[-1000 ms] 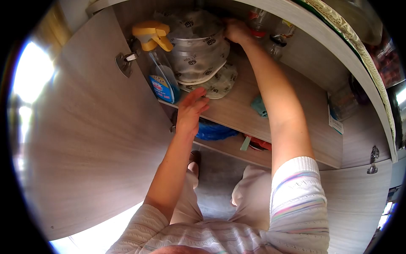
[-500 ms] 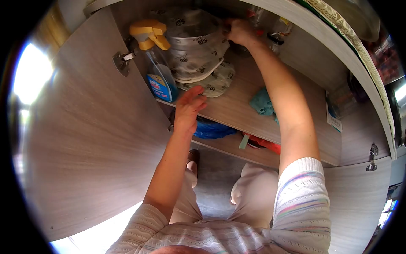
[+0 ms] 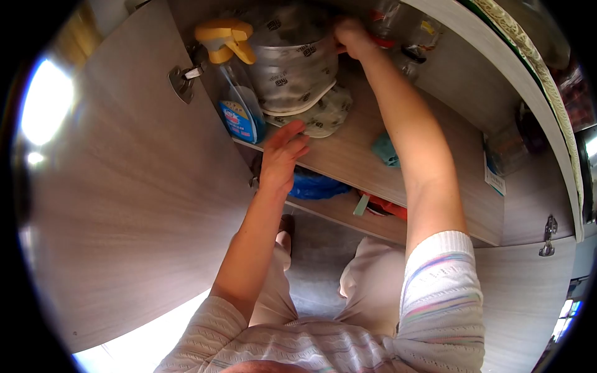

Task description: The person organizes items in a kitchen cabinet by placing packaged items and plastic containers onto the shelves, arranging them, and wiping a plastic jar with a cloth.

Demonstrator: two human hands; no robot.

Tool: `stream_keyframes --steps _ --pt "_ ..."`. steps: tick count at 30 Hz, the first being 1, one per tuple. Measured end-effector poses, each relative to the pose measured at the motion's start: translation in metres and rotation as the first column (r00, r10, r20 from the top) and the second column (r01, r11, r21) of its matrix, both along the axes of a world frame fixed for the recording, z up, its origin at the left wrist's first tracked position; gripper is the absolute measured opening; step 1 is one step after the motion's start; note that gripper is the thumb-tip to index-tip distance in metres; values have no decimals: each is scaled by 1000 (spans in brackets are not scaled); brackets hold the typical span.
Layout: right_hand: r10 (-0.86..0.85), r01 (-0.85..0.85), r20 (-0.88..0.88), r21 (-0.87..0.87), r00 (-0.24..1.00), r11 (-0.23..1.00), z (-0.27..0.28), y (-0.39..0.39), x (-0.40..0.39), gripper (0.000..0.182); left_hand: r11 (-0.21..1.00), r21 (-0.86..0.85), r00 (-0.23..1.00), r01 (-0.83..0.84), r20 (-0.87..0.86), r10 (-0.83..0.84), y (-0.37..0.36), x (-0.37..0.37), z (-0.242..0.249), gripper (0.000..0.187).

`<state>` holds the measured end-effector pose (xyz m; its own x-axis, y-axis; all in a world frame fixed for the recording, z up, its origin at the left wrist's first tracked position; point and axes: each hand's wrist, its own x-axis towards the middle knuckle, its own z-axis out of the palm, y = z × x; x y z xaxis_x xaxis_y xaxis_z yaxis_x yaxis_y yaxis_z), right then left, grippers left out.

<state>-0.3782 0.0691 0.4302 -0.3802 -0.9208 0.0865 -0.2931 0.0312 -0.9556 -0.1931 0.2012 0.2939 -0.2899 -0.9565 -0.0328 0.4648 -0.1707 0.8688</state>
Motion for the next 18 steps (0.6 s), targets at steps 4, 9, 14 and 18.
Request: stream_keyframes --steps 4,9,14,18 --pt "44 -47 18 191 999 981 -9 -43 -31 49 994 84 996 -76 -37 79 -3 2 4 44" --pt "95 -133 176 219 980 967 -2 -33 -7 42 992 72 993 -102 -59 106 -6 8 13 59" --pt "42 -79 256 136 966 988 -2 -17 4 32 994 -91 996 -59 -77 52 -8 6 18 72" --pt "140 -193 394 97 908 976 -3 0 -1 25 992 -101 996 -77 -58 71 -7 3 21 71"
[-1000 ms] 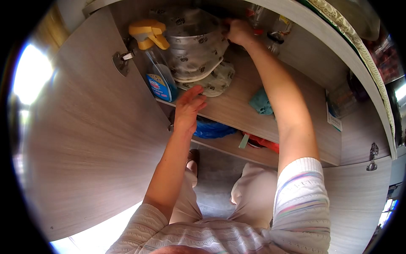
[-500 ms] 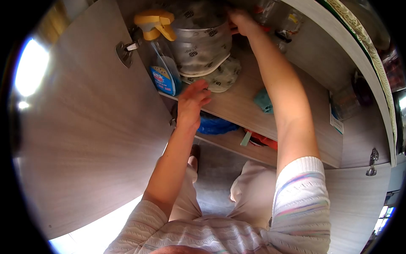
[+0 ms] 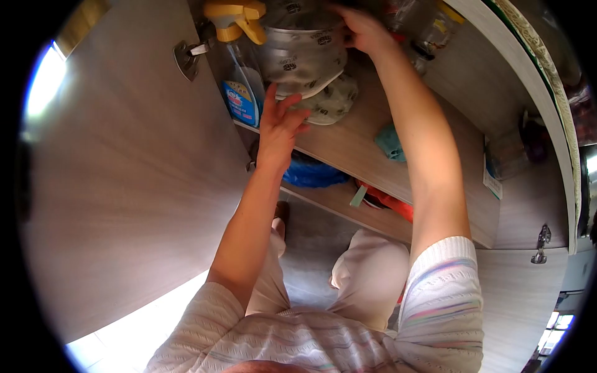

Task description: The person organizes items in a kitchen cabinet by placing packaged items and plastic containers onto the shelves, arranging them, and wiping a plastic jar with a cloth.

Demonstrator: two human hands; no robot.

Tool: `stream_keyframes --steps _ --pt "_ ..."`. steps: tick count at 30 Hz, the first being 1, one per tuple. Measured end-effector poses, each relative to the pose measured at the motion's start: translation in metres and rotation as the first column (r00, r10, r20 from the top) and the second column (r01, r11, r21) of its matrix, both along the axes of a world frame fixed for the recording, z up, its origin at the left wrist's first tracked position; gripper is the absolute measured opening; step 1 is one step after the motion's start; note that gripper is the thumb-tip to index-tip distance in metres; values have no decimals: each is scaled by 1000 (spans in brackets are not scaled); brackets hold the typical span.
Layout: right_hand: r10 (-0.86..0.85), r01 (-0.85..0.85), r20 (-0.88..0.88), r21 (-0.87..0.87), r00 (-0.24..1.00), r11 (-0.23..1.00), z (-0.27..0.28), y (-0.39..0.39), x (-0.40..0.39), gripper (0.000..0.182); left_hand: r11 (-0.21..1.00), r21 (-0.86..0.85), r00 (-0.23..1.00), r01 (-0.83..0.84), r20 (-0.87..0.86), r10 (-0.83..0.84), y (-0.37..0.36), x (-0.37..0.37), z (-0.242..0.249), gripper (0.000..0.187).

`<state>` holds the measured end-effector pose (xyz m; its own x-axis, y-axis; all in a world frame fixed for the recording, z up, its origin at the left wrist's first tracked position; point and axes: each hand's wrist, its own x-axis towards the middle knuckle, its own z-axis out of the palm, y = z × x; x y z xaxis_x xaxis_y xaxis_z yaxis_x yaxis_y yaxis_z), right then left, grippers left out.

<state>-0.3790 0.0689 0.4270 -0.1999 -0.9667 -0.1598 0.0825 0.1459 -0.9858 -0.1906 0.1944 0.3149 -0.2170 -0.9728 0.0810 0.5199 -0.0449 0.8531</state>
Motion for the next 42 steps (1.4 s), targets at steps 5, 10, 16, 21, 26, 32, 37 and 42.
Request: stream_keyframes --steps 5,10,16,21,26,32,37,42 --pt "22 -23 -33 -14 999 1000 -14 -9 -14 25 994 -20 987 -105 117 106 -4 0 -9 55" --pt "-311 153 -510 -328 802 932 2 7 -12 32 940 -87 934 -330 115 339 -12 11 -18 21" --pt "-285 -244 -635 -613 718 751 40 72 89 33 933 -17 933 -358 14 359 -8 26 -8 14" --pt "-28 -473 -783 -403 621 783 54 74 131 36 939 47 939 -339 -45 341 -3 30 -4 12" --pt "254 -422 -474 -290 843 859 52 85 118 34 929 93 927 -358 -88 366 -5 37 -3 12" --pt "129 -369 -504 -412 854 834 61 136 67 19 917 -28 916 -399 -50 397 -2 41 -9 13" --pt "143 -298 -363 -419 921 857 36 171 39 27 830 -537 868 -152 329 372 23 24 0 57" --pt "210 -321 -282 -442 936 838 34 180 40 34 867 -496 830 50 503 240 38 19 17 76"
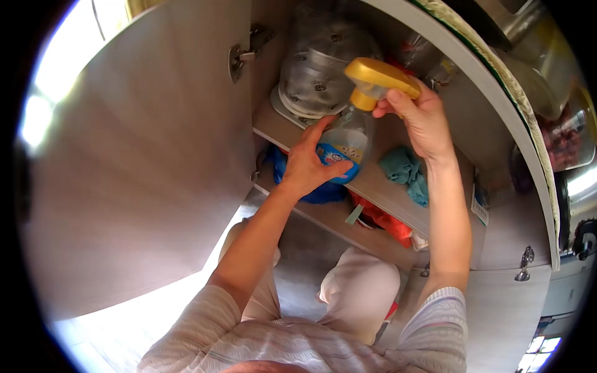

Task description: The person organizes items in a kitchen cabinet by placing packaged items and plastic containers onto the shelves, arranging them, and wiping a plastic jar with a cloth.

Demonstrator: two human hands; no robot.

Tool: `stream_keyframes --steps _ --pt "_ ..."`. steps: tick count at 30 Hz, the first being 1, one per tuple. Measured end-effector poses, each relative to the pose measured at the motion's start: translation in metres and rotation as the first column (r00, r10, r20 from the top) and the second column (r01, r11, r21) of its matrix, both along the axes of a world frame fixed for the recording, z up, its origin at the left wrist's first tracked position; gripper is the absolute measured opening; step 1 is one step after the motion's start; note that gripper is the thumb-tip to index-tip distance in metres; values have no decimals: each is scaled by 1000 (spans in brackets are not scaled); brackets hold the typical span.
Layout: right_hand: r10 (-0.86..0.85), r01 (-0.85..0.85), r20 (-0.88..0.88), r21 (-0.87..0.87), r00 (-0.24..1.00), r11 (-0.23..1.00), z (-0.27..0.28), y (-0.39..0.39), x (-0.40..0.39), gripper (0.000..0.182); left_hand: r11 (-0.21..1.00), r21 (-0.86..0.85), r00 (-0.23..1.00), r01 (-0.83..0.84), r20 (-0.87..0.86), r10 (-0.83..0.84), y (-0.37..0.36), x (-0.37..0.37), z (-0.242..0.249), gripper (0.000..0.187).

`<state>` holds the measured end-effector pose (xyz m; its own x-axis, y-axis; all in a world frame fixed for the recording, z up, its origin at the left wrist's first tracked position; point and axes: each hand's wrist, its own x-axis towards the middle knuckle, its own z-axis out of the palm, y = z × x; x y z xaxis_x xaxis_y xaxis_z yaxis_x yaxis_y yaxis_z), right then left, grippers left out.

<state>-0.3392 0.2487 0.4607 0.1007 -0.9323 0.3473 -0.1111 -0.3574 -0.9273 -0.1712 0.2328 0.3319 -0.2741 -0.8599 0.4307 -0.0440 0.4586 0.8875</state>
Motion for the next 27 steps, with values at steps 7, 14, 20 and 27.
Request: stream_keyframes --steps 7,14,20,27 --pt "310 -318 118 52 943 947 -11 -45 -31 48 995 87 996 49 65 -55 -18 19 -1 66" --pt "-433 390 9 422 901 819 -57 -136 -55 57 999 30 996 44 -72 -42 -66 51 -17 59" --pt "-422 344 87 444 903 828 -69 -158 -36 52 995 -38 995 93 -39 -94 -83 45 -9 57" --pt "-336 212 185 485 923 848 -78 -170 -45 45 992 56 979 117 -176 -105 -93 33 -4 53"
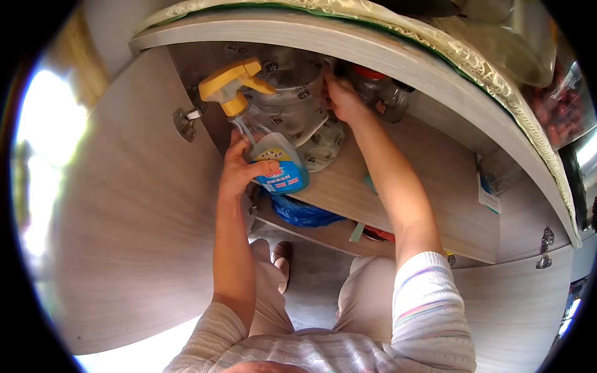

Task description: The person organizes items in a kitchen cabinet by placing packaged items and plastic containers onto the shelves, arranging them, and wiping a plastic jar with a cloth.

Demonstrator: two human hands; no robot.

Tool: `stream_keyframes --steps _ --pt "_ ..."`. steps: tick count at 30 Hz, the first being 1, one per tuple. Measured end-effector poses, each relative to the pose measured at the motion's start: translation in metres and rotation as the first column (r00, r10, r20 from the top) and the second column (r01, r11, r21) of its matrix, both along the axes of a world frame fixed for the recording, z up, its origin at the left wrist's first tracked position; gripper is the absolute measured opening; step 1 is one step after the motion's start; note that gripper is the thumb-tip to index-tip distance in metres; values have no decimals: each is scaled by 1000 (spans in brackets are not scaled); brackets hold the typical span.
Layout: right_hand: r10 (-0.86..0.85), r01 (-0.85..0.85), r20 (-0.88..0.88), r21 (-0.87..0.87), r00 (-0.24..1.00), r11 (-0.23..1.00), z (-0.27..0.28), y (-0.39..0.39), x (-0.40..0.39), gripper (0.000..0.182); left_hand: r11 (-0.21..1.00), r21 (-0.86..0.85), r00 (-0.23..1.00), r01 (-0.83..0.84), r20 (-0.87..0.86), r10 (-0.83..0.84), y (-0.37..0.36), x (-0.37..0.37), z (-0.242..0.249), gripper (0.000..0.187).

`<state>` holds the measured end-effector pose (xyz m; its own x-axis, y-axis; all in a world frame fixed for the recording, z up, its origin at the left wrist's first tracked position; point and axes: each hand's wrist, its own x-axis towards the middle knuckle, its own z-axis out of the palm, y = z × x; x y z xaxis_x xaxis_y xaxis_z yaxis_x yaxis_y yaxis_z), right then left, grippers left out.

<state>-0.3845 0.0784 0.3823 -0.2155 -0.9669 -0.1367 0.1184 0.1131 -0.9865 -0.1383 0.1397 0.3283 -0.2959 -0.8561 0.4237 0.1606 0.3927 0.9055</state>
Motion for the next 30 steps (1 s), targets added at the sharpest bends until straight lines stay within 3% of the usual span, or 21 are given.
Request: stream_keyframes --steps 8,12,15,17,20,23,26,29,30 --pt "112 -105 79 -87 991 991 -23 -27 -14 41 999 -35 999 22 -34 -23 3 0 -8 52" --pt "172 -158 107 -127 979 979 -12 -24 -12 41 998 -40 998 -50 26 51 12 -3 2 54" --pt "17 -20 -322 -7 946 1000 15 -10 -7 41 994 -36 993 -102 48 103 11 -1 0 54" --pt "0 36 -614 46 789 998 44 2 -5 36 995 -13 995 -95 8 95 12 1 -1 54" --pt "-223 68 -635 -259 739 963 71 14 1 35 995 -35 996 -90 26 91 13 2 -1 54" --pt "-233 -260 -750 -475 620 841 79 11 22 41 996 -43 996 -82 34 84 11 1 -5 55" --pt "-302 -319 -882 -421 361 849 86 18 58 46 999 25 999 -43 -19 44 14 1 -2 57" --pt "-259 -322 -925 -343 277 882 81 -6 63 45 998 -5 998 -58 20 58 11 2 -7 58" --pt "-224 -310 -926 -319 303 896 81 -12 62 44 998 29 999 -47 1 47 12 2 -6 58"
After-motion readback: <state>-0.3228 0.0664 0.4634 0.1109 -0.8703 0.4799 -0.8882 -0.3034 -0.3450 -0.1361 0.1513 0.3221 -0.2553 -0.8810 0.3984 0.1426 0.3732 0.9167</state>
